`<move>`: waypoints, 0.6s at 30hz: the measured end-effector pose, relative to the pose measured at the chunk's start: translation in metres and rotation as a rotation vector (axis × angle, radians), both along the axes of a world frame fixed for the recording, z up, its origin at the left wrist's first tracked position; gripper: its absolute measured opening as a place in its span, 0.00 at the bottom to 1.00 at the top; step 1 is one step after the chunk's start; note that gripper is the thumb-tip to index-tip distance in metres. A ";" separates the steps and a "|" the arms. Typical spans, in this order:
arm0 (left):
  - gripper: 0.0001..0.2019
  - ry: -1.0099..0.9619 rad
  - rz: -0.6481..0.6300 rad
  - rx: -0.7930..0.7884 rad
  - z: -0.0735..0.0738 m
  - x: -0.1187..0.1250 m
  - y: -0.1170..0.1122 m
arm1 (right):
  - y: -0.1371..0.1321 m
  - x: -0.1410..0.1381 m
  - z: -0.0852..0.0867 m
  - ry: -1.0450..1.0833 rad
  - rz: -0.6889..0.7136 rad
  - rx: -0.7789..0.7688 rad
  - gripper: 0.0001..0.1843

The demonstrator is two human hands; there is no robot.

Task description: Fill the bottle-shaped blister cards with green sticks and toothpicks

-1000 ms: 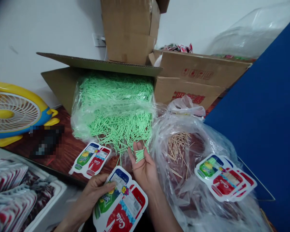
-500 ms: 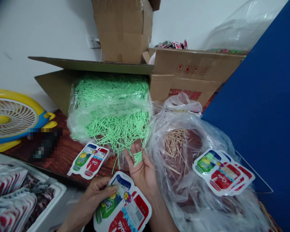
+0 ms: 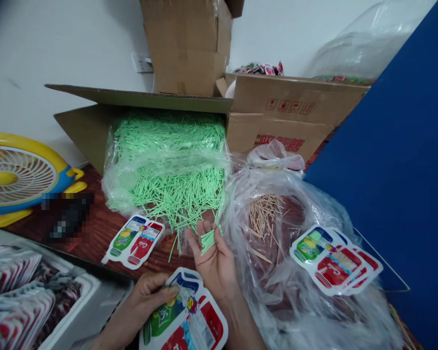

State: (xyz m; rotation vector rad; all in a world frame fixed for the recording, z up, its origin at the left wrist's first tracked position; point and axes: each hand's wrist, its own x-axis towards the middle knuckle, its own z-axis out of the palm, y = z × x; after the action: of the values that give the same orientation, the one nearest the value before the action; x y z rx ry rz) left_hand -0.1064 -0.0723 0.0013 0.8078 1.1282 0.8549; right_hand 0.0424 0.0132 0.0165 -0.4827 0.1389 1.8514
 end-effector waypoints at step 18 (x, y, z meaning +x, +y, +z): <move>0.14 -0.001 0.002 0.016 -0.008 -0.005 -0.002 | -0.002 -0.005 -0.001 -0.113 0.041 0.059 0.04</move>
State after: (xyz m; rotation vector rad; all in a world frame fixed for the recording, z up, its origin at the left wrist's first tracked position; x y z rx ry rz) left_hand -0.1112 -0.0742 -0.0066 0.8197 1.1227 0.8667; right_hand 0.0373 0.0114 0.0155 -0.5512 -0.0016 1.8583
